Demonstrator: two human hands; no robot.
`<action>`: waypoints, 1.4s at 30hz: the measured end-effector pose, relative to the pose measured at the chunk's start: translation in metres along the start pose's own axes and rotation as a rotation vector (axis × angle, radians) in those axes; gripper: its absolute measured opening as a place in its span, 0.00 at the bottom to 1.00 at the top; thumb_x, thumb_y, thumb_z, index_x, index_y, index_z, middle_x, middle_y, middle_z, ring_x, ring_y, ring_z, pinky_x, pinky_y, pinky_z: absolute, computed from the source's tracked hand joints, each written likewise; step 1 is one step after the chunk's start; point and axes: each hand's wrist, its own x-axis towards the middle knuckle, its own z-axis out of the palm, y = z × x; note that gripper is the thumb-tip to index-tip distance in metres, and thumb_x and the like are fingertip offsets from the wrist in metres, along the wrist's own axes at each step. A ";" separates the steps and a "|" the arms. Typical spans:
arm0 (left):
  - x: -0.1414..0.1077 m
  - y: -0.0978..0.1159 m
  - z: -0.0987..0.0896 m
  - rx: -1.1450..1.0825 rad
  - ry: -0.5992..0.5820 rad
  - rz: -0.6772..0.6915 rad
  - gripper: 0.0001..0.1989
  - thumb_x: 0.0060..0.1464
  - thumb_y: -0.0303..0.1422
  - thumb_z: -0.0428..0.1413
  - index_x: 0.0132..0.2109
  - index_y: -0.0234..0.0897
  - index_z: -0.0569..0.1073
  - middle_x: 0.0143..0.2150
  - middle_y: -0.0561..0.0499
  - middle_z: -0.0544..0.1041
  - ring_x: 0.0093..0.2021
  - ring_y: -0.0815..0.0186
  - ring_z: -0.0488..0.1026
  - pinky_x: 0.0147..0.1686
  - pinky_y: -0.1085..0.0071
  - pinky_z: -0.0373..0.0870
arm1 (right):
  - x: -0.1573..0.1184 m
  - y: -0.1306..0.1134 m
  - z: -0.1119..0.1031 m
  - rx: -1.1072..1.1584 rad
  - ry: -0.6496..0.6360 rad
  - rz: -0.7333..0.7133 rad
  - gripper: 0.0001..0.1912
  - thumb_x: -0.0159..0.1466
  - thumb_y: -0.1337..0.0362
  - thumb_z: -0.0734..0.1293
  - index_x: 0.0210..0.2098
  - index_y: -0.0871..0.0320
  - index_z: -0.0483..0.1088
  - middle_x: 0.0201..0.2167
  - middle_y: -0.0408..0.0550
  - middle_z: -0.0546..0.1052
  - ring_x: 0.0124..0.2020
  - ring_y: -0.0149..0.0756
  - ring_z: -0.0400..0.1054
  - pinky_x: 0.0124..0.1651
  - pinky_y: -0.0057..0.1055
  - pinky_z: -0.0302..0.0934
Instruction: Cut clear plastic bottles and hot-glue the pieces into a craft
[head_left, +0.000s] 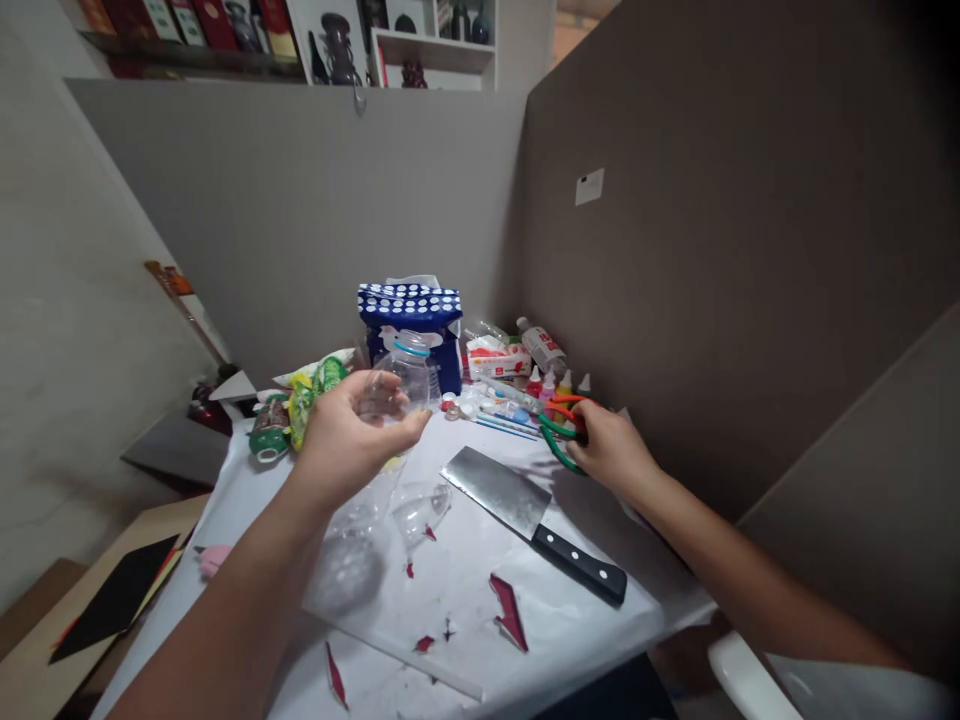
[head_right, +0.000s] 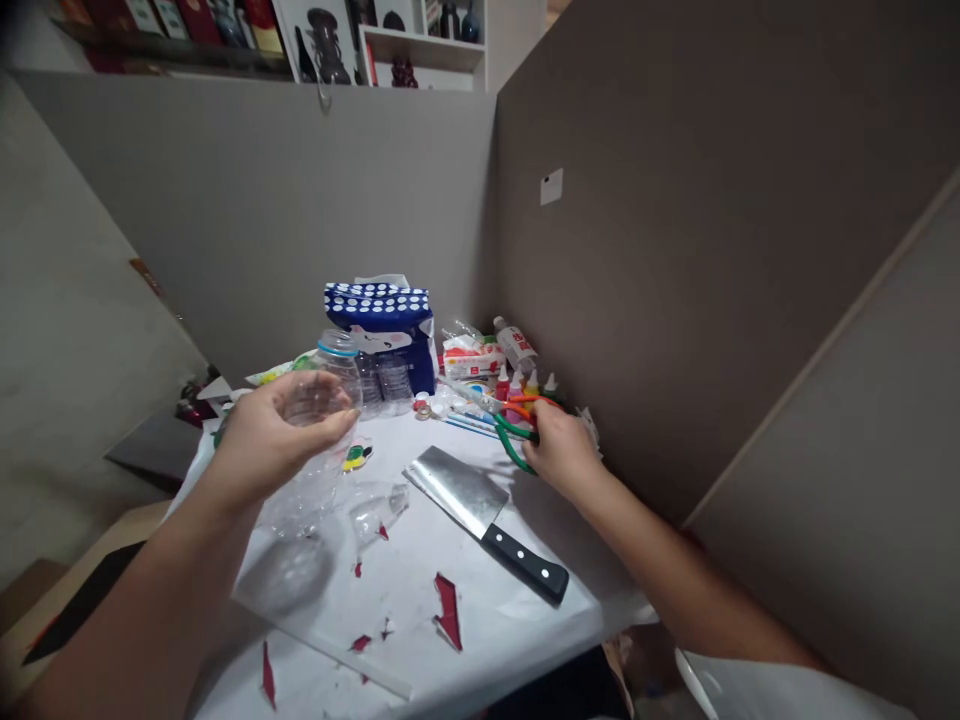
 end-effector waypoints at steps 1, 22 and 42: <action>0.000 -0.001 0.001 0.036 0.016 0.013 0.21 0.38 0.39 0.68 0.39 0.36 0.72 0.36 0.49 0.76 0.35 0.64 0.73 0.34 0.68 0.70 | -0.002 -0.002 -0.003 0.053 0.017 -0.008 0.07 0.58 0.68 0.65 0.37 0.58 0.65 0.34 0.50 0.76 0.36 0.42 0.71 0.37 0.32 0.61; -0.009 -0.001 0.017 0.333 0.086 0.120 0.15 0.44 0.38 0.63 0.39 0.39 0.72 0.34 0.53 0.76 0.33 0.65 0.74 0.38 0.68 0.71 | -0.048 -0.054 -0.025 0.467 -0.289 -0.214 0.20 0.57 0.57 0.70 0.44 0.53 0.59 0.45 0.50 0.67 0.46 0.46 0.64 0.47 0.41 0.62; -0.020 -0.009 0.030 0.284 -0.043 0.287 0.15 0.42 0.33 0.63 0.40 0.38 0.72 0.35 0.52 0.77 0.35 0.63 0.75 0.41 0.66 0.74 | -0.034 -0.050 -0.028 0.251 -0.031 -0.276 0.27 0.59 0.40 0.66 0.43 0.57 0.68 0.40 0.52 0.68 0.37 0.43 0.67 0.38 0.37 0.63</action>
